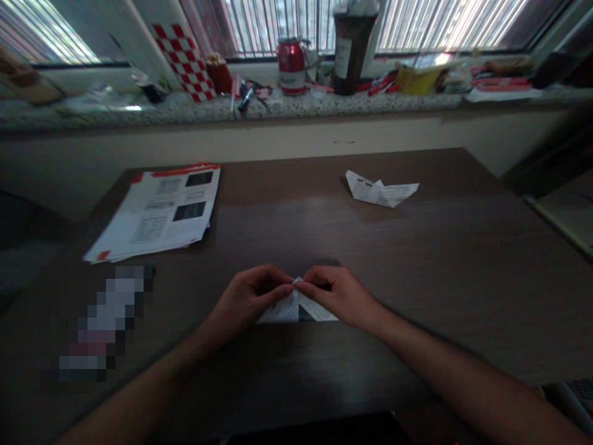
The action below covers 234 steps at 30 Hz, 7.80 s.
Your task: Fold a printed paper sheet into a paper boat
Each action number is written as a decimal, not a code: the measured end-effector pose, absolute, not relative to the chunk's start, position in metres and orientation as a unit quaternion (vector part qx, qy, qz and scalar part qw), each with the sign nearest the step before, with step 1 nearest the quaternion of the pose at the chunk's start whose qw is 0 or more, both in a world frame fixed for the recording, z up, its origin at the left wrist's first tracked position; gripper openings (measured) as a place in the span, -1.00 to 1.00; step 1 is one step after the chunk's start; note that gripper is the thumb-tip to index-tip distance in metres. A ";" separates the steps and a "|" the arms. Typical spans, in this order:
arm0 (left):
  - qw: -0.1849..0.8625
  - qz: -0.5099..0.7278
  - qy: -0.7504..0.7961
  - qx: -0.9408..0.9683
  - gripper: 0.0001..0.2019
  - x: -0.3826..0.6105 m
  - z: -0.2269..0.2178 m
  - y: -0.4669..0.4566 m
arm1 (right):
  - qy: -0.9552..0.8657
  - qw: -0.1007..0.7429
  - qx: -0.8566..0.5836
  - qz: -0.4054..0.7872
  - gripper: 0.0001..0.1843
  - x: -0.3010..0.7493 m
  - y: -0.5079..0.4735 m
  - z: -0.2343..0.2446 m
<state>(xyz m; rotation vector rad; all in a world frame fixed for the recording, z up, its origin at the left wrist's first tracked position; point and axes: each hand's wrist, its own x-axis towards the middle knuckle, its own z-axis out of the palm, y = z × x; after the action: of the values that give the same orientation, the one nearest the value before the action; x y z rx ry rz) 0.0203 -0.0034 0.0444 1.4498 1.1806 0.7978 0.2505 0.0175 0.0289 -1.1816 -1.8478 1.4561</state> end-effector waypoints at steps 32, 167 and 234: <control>0.494 0.371 0.512 0.597 -0.87 0.016 0.047 -0.004 | -0.662 0.300 -0.480 0.492 -0.57 0.256 0.024 0.030; 0.123 0.049 0.390 0.911 -0.51 0.017 0.031 -0.031 | -0.894 0.217 -0.382 0.086 -0.65 0.267 0.042 0.006; 0.108 0.061 0.425 0.897 -0.49 -0.007 0.020 -0.025 | -0.935 0.088 -0.333 0.085 -0.26 0.283 0.025 -0.001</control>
<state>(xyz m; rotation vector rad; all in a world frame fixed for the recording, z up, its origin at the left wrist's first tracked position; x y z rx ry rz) -0.0067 -0.0250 0.0200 2.6386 1.2518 0.1807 0.2831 0.0249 -0.0014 -0.9928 -2.7830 0.2520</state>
